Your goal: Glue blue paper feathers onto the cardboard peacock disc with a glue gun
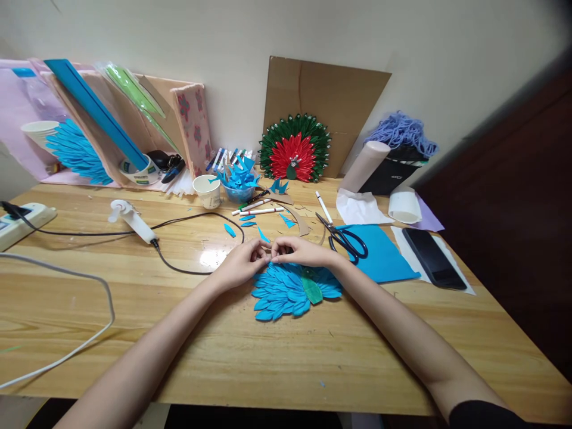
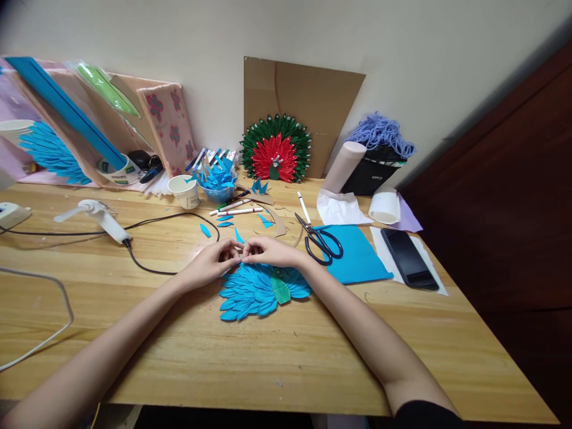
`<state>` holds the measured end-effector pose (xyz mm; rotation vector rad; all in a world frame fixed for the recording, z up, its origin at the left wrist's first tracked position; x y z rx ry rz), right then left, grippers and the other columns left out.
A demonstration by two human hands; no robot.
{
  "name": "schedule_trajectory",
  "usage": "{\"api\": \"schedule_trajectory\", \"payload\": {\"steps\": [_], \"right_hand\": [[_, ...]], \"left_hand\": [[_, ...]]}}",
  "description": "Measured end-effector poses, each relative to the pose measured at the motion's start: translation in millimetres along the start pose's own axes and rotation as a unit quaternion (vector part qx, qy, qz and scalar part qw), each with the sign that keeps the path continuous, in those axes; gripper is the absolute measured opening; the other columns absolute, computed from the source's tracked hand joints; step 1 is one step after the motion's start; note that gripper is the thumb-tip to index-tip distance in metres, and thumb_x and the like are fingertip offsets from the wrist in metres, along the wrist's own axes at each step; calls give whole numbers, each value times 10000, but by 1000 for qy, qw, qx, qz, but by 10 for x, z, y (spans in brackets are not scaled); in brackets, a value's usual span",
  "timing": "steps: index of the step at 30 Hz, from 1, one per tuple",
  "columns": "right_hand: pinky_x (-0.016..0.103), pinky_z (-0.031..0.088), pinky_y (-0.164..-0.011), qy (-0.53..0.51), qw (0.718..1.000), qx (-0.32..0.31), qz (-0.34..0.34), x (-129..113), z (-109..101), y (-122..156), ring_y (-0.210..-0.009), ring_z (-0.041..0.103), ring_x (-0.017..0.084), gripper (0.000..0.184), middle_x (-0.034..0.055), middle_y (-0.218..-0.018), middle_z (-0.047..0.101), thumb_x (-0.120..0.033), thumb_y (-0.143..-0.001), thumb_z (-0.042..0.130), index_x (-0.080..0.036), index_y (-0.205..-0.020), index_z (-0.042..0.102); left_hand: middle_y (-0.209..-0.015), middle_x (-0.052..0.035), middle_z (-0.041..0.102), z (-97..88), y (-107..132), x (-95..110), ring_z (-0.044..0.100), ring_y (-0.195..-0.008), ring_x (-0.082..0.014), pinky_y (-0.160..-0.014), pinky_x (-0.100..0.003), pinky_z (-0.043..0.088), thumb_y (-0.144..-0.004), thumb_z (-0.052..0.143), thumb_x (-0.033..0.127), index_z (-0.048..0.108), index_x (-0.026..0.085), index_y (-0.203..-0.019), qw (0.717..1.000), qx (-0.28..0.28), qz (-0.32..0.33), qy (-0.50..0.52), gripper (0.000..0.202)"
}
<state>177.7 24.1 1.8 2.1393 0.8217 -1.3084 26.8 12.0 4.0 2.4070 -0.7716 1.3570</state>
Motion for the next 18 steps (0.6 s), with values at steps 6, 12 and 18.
{"api": "schedule_trajectory", "payload": {"steps": [6, 12, 18], "right_hand": [[258, 419, -719, 1, 1000, 1, 8, 20, 10, -7, -797, 524, 134, 155, 19, -840, 580, -302, -789, 584, -159, -849, 580], [232, 410, -668, 4, 1000, 3, 0, 7, 17, 4, -755, 519, 119, 190, 13, -824, 571, -332, -791, 581, -156, -862, 569], [207, 391, -620, 60, 998, 18, 8, -43, 20, 25, -715, 492, 105, 260, 1, -813, 548, -347, -738, 642, -161, -904, 570]], "left_hand": [[-726, -9, 583, 12, 0, -13, 515, -640, -123, -558, -216, 376, -780, 523, 243, 564, 161, -1013, 1000, 9, 1, -1, 250], [-739, -8, 597, 10, 4, 17, 528, -649, -123, -559, -213, 375, -786, 522, 261, 564, 167, -998, 1000, -2, 1, 8, 236], [-842, -42, 637, -15, 6, 45, 567, -736, -149, -631, -237, 410, -816, 489, 291, 566, 164, -1003, 1000, 11, -3, 13, 239]]}}
Point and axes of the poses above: each hand's wrist, its own y-axis away from the middle knuckle, its own z-axis out of the palm, x = y × z, the point moved 4 cm from there along -y, towards the middle knuckle
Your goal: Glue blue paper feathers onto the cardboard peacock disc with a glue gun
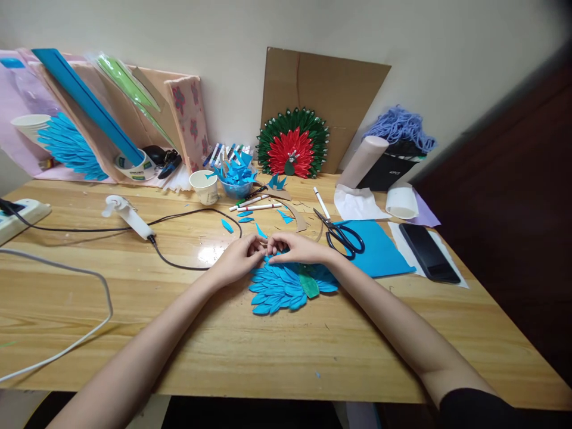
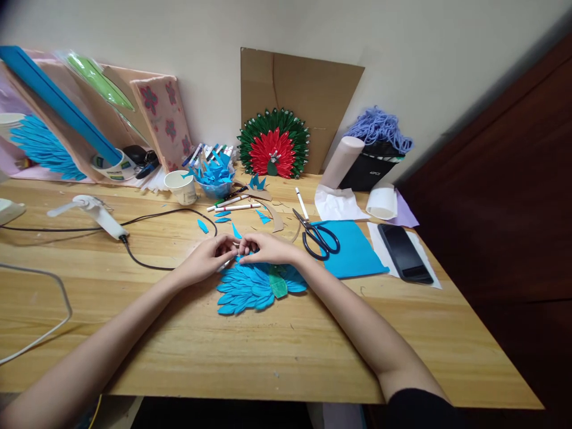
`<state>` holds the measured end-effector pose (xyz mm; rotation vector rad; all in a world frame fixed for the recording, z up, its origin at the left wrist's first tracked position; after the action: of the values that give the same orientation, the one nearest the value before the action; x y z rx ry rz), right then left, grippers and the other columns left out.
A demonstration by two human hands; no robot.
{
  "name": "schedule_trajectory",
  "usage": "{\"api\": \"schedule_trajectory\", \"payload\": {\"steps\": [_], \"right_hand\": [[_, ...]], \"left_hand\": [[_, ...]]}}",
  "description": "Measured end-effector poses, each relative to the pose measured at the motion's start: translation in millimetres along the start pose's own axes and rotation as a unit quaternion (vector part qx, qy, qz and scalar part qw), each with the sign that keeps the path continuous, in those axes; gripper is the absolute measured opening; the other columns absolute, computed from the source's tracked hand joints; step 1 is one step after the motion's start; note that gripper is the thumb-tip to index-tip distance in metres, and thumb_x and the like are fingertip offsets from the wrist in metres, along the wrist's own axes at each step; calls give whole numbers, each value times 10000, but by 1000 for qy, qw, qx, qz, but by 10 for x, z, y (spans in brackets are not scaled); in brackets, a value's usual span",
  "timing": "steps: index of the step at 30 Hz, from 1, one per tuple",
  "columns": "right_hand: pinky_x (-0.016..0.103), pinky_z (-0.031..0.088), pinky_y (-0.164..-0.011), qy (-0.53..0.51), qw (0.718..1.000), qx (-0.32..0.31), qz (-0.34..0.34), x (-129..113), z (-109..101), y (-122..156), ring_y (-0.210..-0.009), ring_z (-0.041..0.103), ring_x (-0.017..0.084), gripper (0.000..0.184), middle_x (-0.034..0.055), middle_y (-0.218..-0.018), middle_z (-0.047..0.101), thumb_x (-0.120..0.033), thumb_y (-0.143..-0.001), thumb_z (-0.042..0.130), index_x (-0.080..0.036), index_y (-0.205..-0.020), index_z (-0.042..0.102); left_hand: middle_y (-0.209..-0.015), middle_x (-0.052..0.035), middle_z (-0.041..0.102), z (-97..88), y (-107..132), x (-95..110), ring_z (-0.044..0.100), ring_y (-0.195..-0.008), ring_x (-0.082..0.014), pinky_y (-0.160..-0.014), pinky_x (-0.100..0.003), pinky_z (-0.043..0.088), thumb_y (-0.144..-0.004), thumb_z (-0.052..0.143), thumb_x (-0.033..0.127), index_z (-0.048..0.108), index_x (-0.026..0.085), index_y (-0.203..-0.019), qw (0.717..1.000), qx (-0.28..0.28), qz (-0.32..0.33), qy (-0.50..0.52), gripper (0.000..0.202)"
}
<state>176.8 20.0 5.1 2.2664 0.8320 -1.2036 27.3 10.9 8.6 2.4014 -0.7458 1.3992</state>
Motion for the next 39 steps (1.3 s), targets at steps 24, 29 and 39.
{"api": "schedule_trajectory", "payload": {"steps": [24, 29, 39], "right_hand": [[255, 436, -610, 84, 981, 114, 134, 94, -577, 211, -702, 559, 144, 215, 45, -803, 600, -286, -716, 638, -144, -848, 544], [249, 443, -609, 120, 972, 73, 189, 236, -626, 281, -730, 572, 159, 343, 50, -828, 612, -284, -604, 732, -140, -857, 552], [227, 404, -526, 18, 969, 68, 238, 424, -582, 215, -566, 546, 120, 178, -5, -621, 592, -190, -604, 684, -139, -722, 561]], "left_hand": [[-942, -80, 655, -107, 139, -80, 602, -887, -204, -789, -328, 446, -796, 484, 253, 585, 172, -943, 994, 78, -71, -8, 195], [-990, -134, 640, -28, 140, -160, 614, -898, -230, -759, -355, 484, -694, 593, 266, 567, 119, -963, 979, 55, -136, 143, 307], [-1006, -146, 639, -1, 142, -105, 606, -908, -237, -752, -351, 478, -622, 649, 254, 609, 106, -920, 959, 48, -178, 214, 335]]}}
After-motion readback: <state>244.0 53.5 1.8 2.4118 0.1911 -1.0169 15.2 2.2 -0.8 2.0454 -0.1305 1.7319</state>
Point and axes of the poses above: each hand's wrist, its own y-axis away from the middle knuckle, its own z-axis out of the palm, x = y × z, the point moved 4 cm from there along -y, towards the middle knuckle
